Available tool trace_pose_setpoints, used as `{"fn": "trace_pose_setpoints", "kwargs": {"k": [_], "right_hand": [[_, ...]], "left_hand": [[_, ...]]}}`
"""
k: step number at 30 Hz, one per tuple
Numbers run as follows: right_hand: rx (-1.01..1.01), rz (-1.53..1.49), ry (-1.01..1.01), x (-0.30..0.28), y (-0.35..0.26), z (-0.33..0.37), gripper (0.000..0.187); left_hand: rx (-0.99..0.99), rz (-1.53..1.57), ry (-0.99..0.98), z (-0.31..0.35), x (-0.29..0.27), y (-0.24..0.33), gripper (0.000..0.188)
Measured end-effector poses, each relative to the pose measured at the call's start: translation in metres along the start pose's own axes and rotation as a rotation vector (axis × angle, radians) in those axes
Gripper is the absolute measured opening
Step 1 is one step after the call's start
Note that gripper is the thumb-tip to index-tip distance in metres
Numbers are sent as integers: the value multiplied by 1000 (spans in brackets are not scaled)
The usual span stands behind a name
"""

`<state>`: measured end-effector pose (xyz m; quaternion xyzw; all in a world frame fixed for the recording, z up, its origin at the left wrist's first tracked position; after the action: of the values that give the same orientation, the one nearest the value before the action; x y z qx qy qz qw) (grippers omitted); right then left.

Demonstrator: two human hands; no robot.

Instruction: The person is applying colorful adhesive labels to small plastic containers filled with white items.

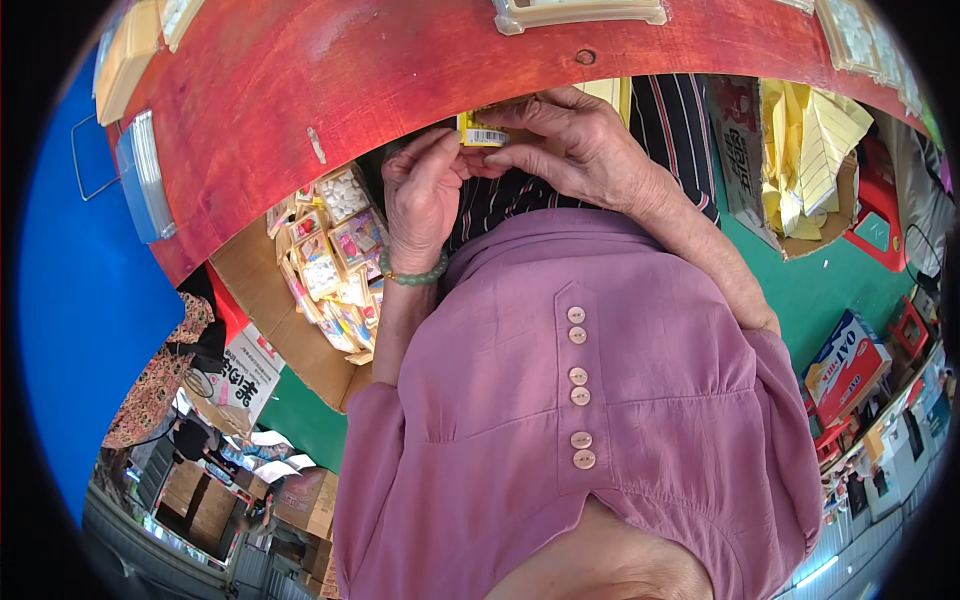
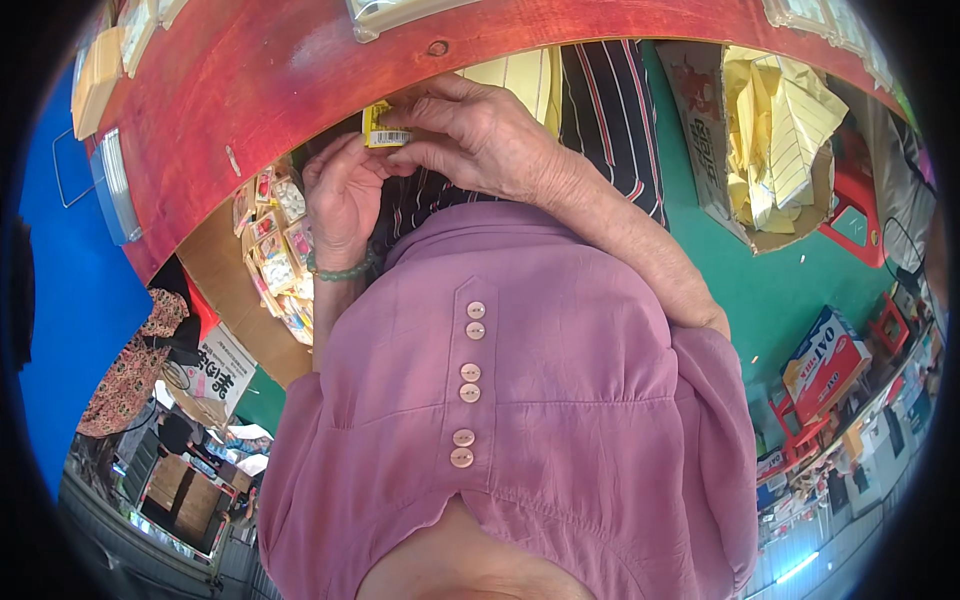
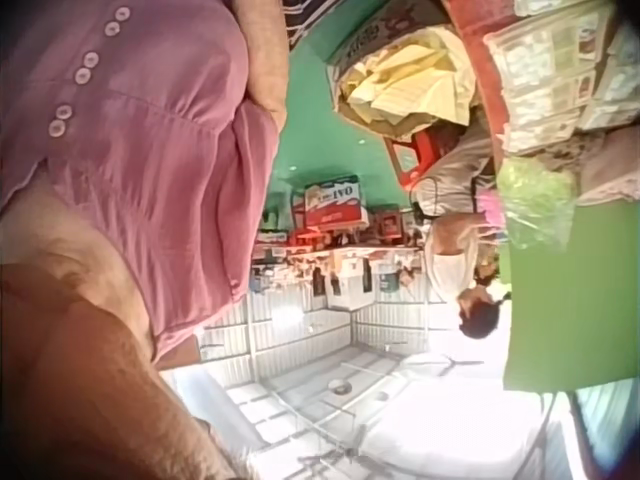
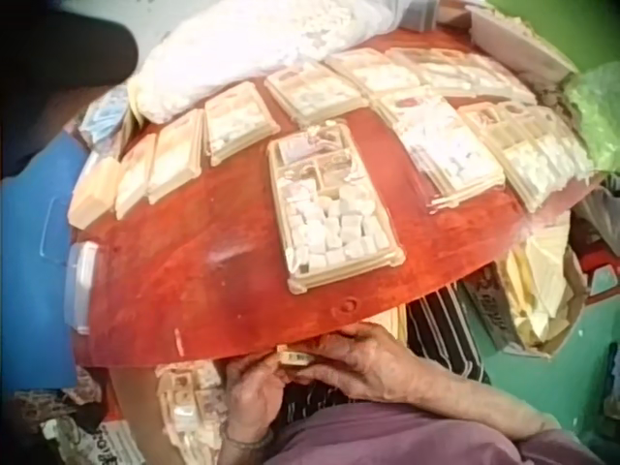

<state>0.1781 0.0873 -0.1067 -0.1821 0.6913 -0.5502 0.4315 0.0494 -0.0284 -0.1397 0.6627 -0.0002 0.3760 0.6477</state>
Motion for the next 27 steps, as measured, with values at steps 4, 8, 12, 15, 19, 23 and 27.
{"fn": "trace_pose_setpoints", "kwargs": {"k": [4,8,12,15,19,23,27], "right_hand": [[-49,26,104,-8,-11,5,35],[-120,45,181,-15,-20,8,33],[-126,61,198,-20,-24,12,31],[-87,72,203,-23,-26,17,29],[-66,44,208,-28,-30,23,27],[-11,-24,177,-31,-29,28,23],[53,-73,130,-32,-27,32,19]], "left_hand": [[10,-46,-39,-2,13,7,29],[-34,-154,-70,0,25,14,31],[-58,-286,-130,-1,36,21,31],[-59,-365,-158,-1,43,23,30],[-67,-409,-192,1,49,25,29],[-118,-396,-225,1,52,24,28],[-171,-412,-284,1,52,22,29]]}}
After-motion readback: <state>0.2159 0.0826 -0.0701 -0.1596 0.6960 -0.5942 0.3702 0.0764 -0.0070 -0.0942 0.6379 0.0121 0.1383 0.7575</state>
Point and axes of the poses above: each hand's wrist, its own z-axis away from the middle knuckle, its own x-axis out of the palm, y = z × x, the point moved 5 cm from there along -z, towards the middle knuckle, and after that the axes turned 14 degrees about x, right-handed, at the moved point
